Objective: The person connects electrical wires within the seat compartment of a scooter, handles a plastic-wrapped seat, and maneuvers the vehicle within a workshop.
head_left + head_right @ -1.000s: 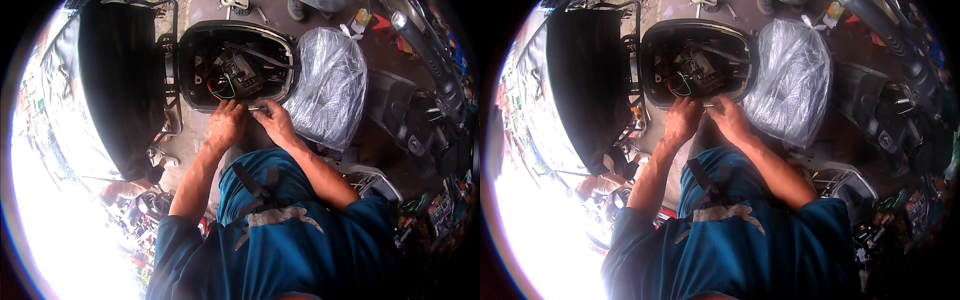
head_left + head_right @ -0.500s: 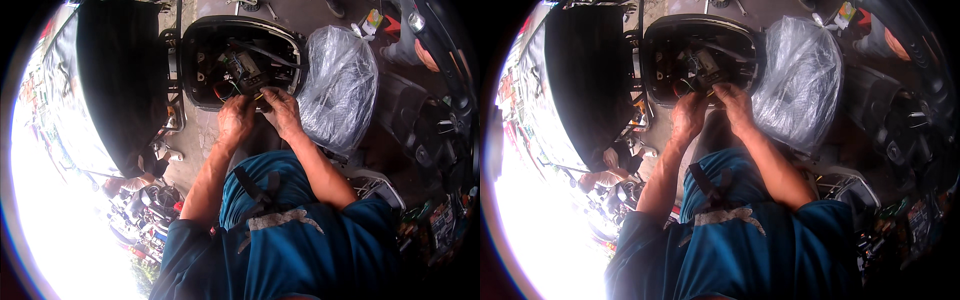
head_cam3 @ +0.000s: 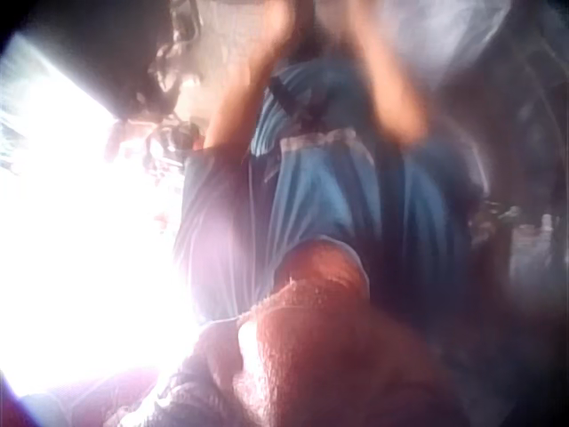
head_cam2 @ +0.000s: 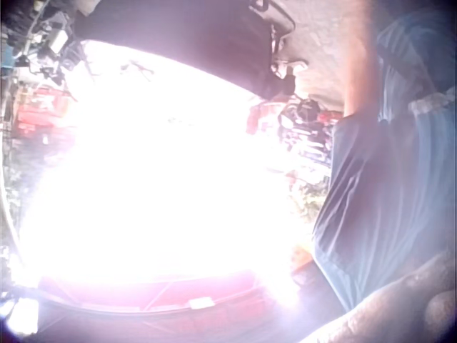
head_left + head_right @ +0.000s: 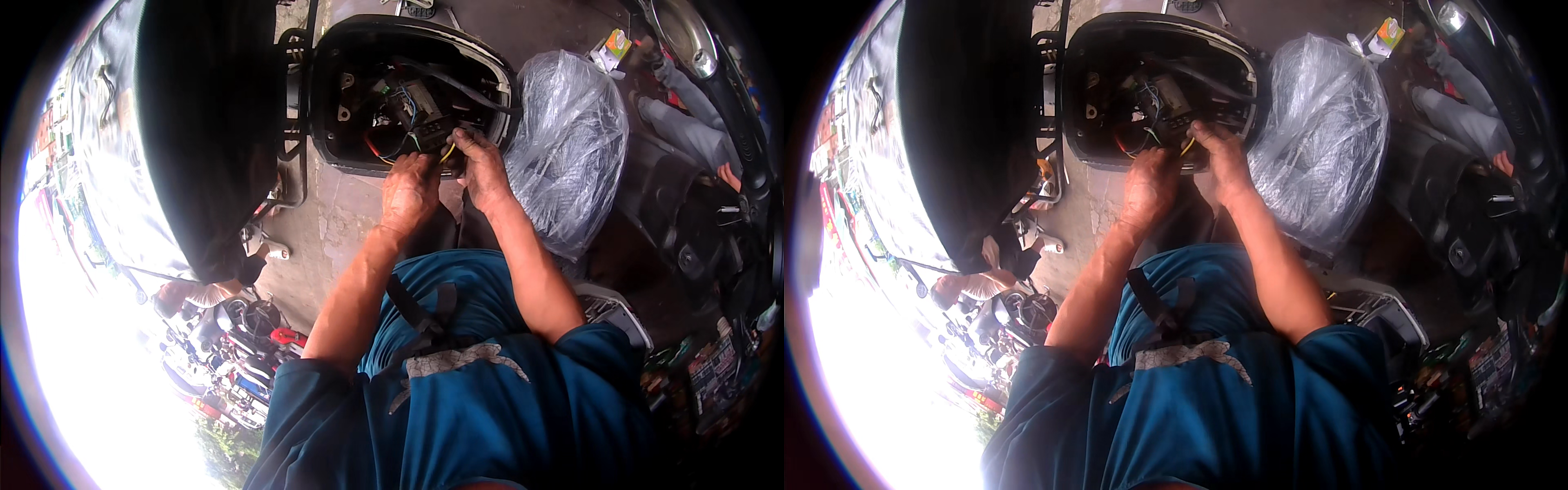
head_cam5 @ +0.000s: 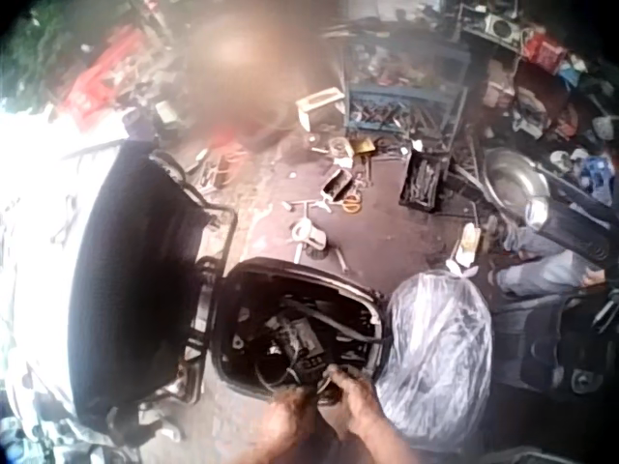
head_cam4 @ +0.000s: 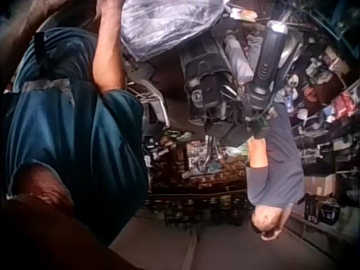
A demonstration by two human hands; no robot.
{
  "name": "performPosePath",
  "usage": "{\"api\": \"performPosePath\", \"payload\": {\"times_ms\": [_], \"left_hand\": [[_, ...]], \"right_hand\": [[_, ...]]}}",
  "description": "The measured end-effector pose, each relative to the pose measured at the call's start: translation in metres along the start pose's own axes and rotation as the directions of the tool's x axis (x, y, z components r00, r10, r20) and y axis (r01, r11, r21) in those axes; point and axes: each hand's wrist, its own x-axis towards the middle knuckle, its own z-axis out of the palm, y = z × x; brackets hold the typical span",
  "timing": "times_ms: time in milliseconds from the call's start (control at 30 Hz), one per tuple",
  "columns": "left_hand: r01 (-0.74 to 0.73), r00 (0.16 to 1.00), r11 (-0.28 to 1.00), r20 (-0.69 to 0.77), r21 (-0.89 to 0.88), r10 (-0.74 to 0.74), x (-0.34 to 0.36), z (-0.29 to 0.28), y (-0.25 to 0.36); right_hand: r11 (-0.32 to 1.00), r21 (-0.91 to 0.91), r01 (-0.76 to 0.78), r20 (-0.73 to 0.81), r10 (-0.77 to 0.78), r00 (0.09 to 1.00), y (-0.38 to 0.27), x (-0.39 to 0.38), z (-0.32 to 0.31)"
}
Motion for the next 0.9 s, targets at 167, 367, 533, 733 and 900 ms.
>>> {"api": "performPosePath", "payload": {"times_ms": [167, 367, 533, 733, 900], "left_hand": [[-0.108, 0.993, 0.994, 0.037, -0.010, 0.108, -0.004, 0.008, 0.006], [0.063, 0.998, 0.997, 0.006, 0.047, -0.063, 0.008, 0.013, -0.006], [0.058, 0.998, 0.991, -0.032, 0.119, -0.055, 0.011, 0.013, -0.005], [-0.052, 0.997, 0.968, 0.070, 0.247, 0.036, 0.015, 0.005, -0.007], [-0.068, 0.984, 0.972, 0.178, 0.226, 0.027, 0.021, -0.010, -0.011]], "right_hand": [[0.927, -0.342, -0.151, 0.022, 0.169, 0.985, -0.016, 0.019, -0.008], [0.879, -0.474, 0.055, 0.023, -0.050, 0.998, -0.005, 0.024, -0.001], [0.765, -0.626, 0.151, -0.062, -0.241, 0.968, 0.013, 0.005, -0.002], [0.675, -0.716, 0.178, -0.115, -0.366, 0.924, 0.024, -0.052, -0.028], [0.554, -0.802, 0.222, -0.312, -0.707, 0.635, 0.014, -0.104, -0.061]]}}
